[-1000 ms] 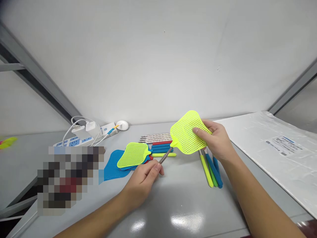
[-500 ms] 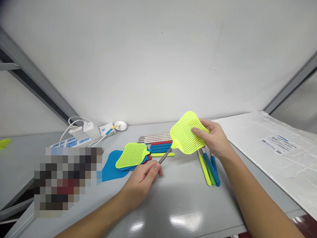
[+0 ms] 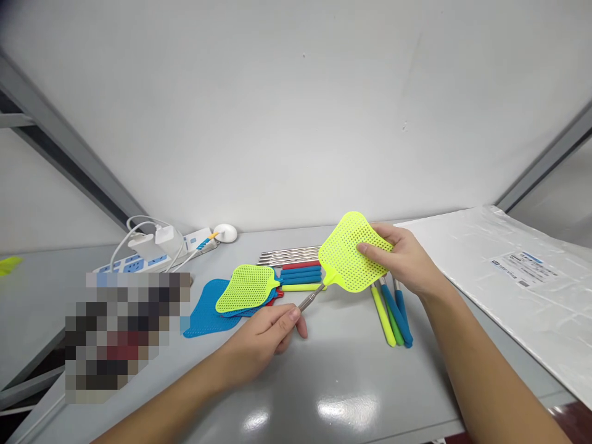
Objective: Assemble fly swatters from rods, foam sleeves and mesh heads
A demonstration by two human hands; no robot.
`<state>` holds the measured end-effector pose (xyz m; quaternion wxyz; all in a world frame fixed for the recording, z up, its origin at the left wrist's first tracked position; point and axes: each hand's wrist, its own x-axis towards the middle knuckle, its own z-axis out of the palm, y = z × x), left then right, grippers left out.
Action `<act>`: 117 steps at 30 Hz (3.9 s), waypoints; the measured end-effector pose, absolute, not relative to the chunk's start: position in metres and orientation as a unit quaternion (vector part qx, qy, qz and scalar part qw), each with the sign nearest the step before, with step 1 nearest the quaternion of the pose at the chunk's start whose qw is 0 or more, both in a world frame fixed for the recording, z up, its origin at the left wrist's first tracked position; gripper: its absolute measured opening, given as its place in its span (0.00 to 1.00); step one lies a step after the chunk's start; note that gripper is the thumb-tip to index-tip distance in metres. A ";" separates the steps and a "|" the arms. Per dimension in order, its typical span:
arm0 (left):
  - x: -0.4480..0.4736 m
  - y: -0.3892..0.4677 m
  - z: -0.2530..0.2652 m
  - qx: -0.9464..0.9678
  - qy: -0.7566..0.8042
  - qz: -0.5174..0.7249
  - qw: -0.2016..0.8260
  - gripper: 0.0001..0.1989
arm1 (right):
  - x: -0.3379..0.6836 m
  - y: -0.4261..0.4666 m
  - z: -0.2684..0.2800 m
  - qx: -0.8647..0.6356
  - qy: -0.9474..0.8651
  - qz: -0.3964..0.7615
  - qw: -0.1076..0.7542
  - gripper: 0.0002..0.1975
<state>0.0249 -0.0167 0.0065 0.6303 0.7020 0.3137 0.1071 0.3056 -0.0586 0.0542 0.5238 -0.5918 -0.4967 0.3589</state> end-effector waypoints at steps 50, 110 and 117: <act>0.001 0.002 0.038 0.616 0.276 -0.018 0.737 0.22 | 0.313 -0.060 0.052 -0.552 -0.584 0.411 0.432 0.13; 0.033 -0.043 0.014 0.578 0.286 0.176 0.744 0.17 | 0.204 -0.068 0.029 -0.518 -0.556 0.507 0.406 0.19; 0.024 -0.032 0.041 0.758 0.258 0.226 0.555 0.19 | 0.206 -0.081 0.029 -0.551 -0.564 0.422 0.448 0.21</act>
